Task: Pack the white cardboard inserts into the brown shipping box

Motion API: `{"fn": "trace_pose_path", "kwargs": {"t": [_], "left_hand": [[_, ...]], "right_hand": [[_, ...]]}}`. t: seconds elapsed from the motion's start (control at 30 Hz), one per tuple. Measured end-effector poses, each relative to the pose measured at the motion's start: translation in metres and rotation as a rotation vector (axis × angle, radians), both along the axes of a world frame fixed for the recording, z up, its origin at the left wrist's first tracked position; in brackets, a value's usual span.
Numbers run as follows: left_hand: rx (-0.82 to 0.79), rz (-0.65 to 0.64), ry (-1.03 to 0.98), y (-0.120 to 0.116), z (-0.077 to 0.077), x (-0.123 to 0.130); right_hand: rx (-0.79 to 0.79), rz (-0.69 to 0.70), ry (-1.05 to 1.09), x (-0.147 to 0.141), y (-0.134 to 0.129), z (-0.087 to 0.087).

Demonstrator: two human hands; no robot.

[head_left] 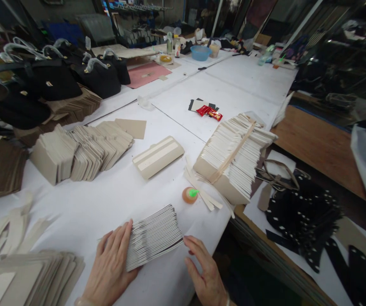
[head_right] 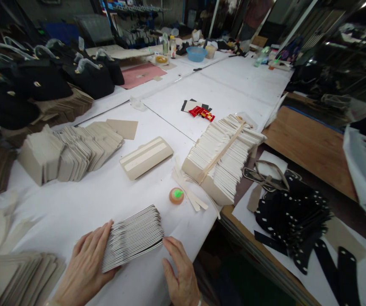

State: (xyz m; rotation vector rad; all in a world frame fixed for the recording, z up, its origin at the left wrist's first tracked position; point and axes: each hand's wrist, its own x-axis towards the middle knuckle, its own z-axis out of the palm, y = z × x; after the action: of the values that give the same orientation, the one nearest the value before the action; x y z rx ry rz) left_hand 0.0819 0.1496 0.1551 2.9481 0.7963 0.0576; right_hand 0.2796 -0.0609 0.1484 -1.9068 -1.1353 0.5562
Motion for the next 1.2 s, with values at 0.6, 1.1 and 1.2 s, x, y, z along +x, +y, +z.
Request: {"fn": "trace_pose_path", "kwargs": {"t": [0.6,1.1,1.2], "left_hand": [[0.024,0.012,-0.001,0.000,-0.003,0.001],[0.046,-0.001,-0.022,-0.001,-0.002,0.001],[0.039,0.004,-0.017,-0.001,-0.002,0.000]], "right_hand": [[0.086,-0.057,0.073,0.000,0.016,-0.001],[0.073,-0.021,-0.091,-0.004,0.002,-0.019],[0.072,-0.022,-0.097,-0.005,0.000,-0.022]]}}
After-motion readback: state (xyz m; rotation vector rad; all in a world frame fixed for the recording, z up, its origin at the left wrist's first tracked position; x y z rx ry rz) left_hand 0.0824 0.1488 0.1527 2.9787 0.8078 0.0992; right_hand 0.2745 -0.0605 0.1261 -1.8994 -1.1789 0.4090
